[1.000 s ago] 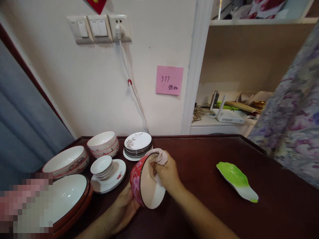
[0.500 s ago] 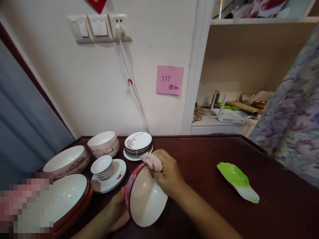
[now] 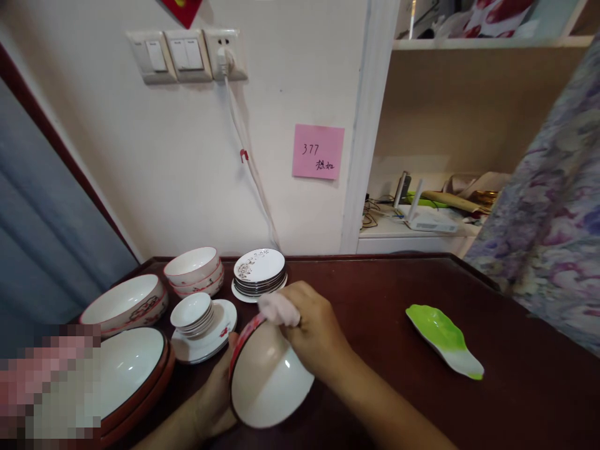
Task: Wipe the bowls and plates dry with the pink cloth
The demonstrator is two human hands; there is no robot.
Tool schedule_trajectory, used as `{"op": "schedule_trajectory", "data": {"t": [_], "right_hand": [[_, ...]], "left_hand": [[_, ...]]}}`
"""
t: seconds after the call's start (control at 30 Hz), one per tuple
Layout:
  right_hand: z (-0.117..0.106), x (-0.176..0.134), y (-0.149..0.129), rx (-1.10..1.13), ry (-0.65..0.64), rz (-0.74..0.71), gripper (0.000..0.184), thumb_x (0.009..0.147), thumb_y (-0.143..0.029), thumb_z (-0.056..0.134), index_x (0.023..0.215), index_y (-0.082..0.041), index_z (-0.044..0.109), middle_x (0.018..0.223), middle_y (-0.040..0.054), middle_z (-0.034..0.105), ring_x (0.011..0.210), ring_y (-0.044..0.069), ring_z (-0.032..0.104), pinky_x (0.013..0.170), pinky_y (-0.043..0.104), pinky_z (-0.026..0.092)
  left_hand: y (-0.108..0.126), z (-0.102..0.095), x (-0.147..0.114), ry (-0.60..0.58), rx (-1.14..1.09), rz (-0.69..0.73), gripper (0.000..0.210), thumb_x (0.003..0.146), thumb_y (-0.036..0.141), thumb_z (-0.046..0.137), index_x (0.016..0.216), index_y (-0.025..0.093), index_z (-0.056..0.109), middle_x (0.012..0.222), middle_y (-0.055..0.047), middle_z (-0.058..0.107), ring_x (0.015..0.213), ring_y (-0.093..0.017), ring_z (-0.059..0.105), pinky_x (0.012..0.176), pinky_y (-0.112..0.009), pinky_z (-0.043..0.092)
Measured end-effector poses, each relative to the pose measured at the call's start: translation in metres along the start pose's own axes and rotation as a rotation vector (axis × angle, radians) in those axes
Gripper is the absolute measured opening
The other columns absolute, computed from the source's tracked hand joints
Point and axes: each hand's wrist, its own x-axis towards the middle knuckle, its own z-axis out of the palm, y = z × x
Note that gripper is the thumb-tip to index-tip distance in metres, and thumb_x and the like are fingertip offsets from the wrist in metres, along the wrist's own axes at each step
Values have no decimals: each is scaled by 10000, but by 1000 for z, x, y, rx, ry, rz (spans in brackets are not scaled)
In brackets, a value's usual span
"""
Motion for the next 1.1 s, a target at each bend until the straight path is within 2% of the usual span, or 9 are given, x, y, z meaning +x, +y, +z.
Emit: {"op": "schedule_trajectory", "data": {"t": [0.07, 0.2, 0.4, 0.53, 0.6, 0.67, 0.87, 0.97, 1.1], "right_hand": [[6, 0, 17, 90, 105, 124, 298, 737, -51, 569, 967, -221, 653, 945, 37, 650, 865, 190, 613, 772, 302, 484], [13, -2, 34, 139, 73, 194, 288, 735, -57, 573, 964, -213, 652, 949, 37, 650, 882, 192, 611, 808, 319, 481], [-4, 1, 1, -57, -157, -86, 259, 781, -64, 552, 960, -229, 638, 926, 41, 613, 834, 173, 594, 737, 278, 470], [-5, -3, -21, -253, -387, -260, 199, 806, -116, 573, 955, -234, 631, 928, 48, 625, 832, 180, 581, 725, 276, 450], [-2, -5, -23, -310, -424, -266, 212, 801, -106, 569, 961, -232, 626, 910, 44, 621, 813, 177, 572, 705, 272, 442], [0, -6, -17, -261, -350, -188, 269, 779, -45, 534, 954, -229, 623, 911, 39, 612, 819, 170, 574, 702, 263, 444], [4, 0, 18, -5, 62, 107, 282, 723, -22, 585, 920, -217, 638, 904, 24, 610, 824, 173, 588, 737, 281, 464], [7, 0, 25, 20, 22, 126, 293, 713, -10, 578, 905, -219, 651, 877, 19, 614, 829, 177, 589, 757, 290, 464], [2, 0, 15, -50, -117, 34, 279, 736, -26, 561, 924, -217, 638, 900, 26, 613, 819, 168, 582, 739, 277, 461]], "left_hand": [[-2, -7, 1, -10, -38, 54, 683, 795, 701, 436, 1237, 223, 642, 1218, -107, 690, 1287, -350, 485, 1095, -496, 283], [-5, -11, 2, -11, -45, 79, 657, 814, 673, 439, 1254, 223, 629, 1243, -110, 675, 1306, -337, 469, 1112, -485, 251], [-3, -1, -4, -76, 8, -13, 786, 689, 772, 508, 1228, 217, 648, 1220, -122, 687, 1269, -383, 494, 1071, -509, 301], [-5, 5, -5, 8, 28, -124, 721, 736, 703, 533, 1260, 216, 619, 1175, -121, 711, 1208, -385, 549, 1022, -501, 359], [-4, 7, -4, 52, 31, -145, 676, 775, 661, 518, 1277, 217, 603, 1170, -120, 714, 1188, -376, 567, 1012, -492, 371], [-2, 6, -3, 55, 7, -139, 694, 790, 685, 466, 1292, 221, 589, 1183, -116, 708, 1198, -368, 561, 1022, -493, 361], [-5, -10, 2, -52, -77, 19, 715, 802, 706, 413, 1280, 210, 605, 1256, -123, 667, 1297, -349, 477, 1101, -498, 260], [-7, -14, 2, -61, -72, 44, 644, 802, 653, 487, 1245, 210, 636, 1270, -120, 659, 1317, -345, 456, 1121, -488, 229], [-6, -10, -2, -95, -37, 16, 744, 693, 687, 606, 1272, 219, 613, 1261, -124, 664, 1305, -365, 465, 1110, -496, 249]]}}
